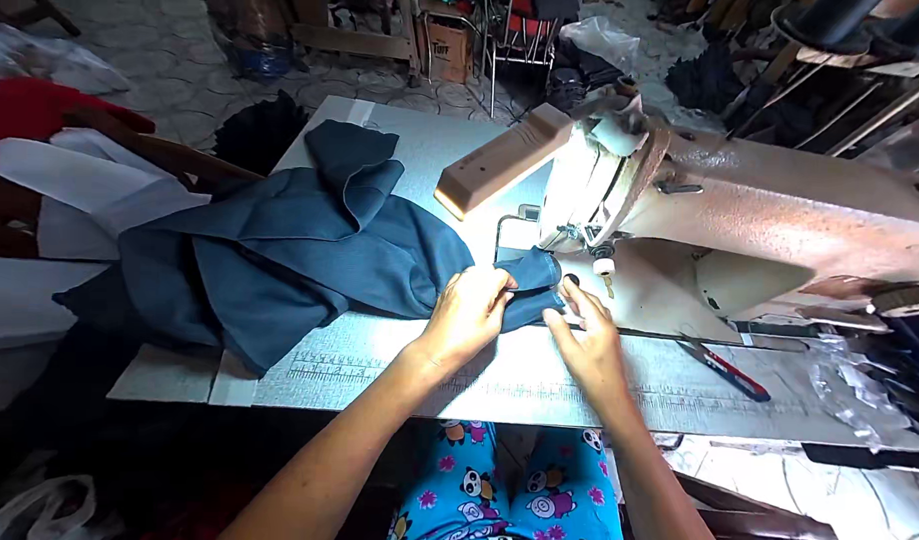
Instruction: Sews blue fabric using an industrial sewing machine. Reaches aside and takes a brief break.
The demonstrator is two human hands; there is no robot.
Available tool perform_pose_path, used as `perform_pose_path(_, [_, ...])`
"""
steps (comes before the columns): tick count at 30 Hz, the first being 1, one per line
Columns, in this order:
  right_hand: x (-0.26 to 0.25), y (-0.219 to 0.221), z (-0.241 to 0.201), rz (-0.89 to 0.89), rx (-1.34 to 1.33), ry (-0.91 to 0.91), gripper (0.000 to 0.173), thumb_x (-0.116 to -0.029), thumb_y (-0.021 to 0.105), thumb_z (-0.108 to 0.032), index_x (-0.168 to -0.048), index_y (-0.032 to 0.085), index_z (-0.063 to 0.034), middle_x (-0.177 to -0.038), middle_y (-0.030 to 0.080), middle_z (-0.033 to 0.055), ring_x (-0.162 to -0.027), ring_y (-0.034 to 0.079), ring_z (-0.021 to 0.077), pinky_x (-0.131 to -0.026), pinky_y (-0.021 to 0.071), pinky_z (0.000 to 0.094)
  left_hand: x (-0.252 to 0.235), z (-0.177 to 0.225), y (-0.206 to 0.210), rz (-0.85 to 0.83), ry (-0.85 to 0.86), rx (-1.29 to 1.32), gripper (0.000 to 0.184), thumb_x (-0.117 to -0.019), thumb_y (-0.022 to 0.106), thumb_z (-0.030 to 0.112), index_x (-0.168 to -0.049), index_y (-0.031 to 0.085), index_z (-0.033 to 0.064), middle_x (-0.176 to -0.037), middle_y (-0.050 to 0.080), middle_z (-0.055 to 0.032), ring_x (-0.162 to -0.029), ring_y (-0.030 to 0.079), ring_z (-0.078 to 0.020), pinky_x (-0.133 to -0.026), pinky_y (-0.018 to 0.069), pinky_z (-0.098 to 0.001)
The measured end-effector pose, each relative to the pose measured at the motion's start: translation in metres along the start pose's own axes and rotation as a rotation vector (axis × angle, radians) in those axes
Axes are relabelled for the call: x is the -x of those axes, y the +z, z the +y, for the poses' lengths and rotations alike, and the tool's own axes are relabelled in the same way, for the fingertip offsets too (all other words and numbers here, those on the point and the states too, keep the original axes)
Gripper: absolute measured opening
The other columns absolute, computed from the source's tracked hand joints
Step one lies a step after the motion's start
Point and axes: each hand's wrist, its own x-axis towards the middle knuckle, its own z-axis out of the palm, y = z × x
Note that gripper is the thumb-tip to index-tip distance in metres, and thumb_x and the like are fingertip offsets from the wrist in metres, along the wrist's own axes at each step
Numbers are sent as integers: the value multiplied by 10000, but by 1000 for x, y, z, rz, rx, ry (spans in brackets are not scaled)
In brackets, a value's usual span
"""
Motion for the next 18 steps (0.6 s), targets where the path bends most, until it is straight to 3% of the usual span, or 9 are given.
perform_pose_path(3, [-14, 8, -3, -83, 47, 140, 462, -935, 721, -232, -1342, 666, -20, -1183, 702, 173, -1126, 613, 369, -974, 403, 632, -8, 1, 3, 49, 200, -64, 254, -885, 601, 3, -1095, 742, 30, -1039, 705, -147, -1019, 670, -334, -834, 525, -528])
perform_pose_path(6, [-19, 15, -8, -88, 110, 176, 257, -904, 727, -183, -1105, 769, -30, -1121, 688, 162, -1110, 601, 359, -953, 398, 620, -25, -1, 10, 4, 443, -46, 291, -910, 528, 22, -1074, 760, 82, -1143, 754, -85, -1183, 661, -306, -964, 491, -511])
perform_pose_path(7, [-19, 17, -8, -81, 124, 161, 202, -901, 714, -164, -1035, 776, -27, -1120, 678, 158, -1115, 593, 354, -948, 397, 608, -29, -4, 11, -49, 460, -44, 321, -924, 491, 62, -1102, 757, 85, -1156, 752, -76, -1212, 641, -316, -999, 465, -522])
perform_pose_path(9, [-17, 20, -8, -58, 131, 123, 165, -918, 684, -125, -1025, 776, -40, -1119, 698, 143, -1108, 600, 351, -946, 397, 592, -37, -11, 10, -160, 406, -110, 370, -947, 447, 131, -1162, 745, 82, -1153, 750, -84, -1235, 622, -348, -1033, 429, -556])
perform_pose_path(12, [-12, 24, -4, -8, 119, 10, 194, -933, 649, -63, -1046, 803, -95, -1019, 758, 74, -1020, 636, 306, -924, 388, 562, -45, -24, 7, -260, 237, -249, 392, -993, 431, 202, -1175, 756, 81, -1065, 739, -135, -1110, 647, -383, -976, 431, -589])
perform_pose_path(14, [-13, 27, -2, -23, 112, -49, 210, -938, 631, -56, -1016, 817, -114, -977, 762, 48, -999, 638, 284, -931, 378, 552, -49, -33, 3, -284, 170, -251, 280, -997, 542, 165, -1134, 771, 80, -1030, 718, -143, -1034, 641, -381, -951, 421, -590])
perform_pose_path(16, [-12, 28, 0, -24, 113, -88, 206, -937, 634, -76, -1029, 814, -116, -968, 759, 39, -968, 637, 264, -919, 384, 533, -50, -35, 1, -282, 171, -223, 160, -942, 628, 99, -982, 773, 43, -950, 705, -145, -1001, 641, -378, -955, 413, -590])
perform_pose_path(18, [-8, 24, 2, -21, 119, -112, 247, -923, 651, -84, -1129, 787, -101, -1005, 765, 50, -953, 645, 262, -916, 396, 534, -46, -36, 1, -266, 254, -205, 158, -886, 602, 113, -867, 738, 34, -863, 684, -125, -961, 645, -349, -976, 406, -569])
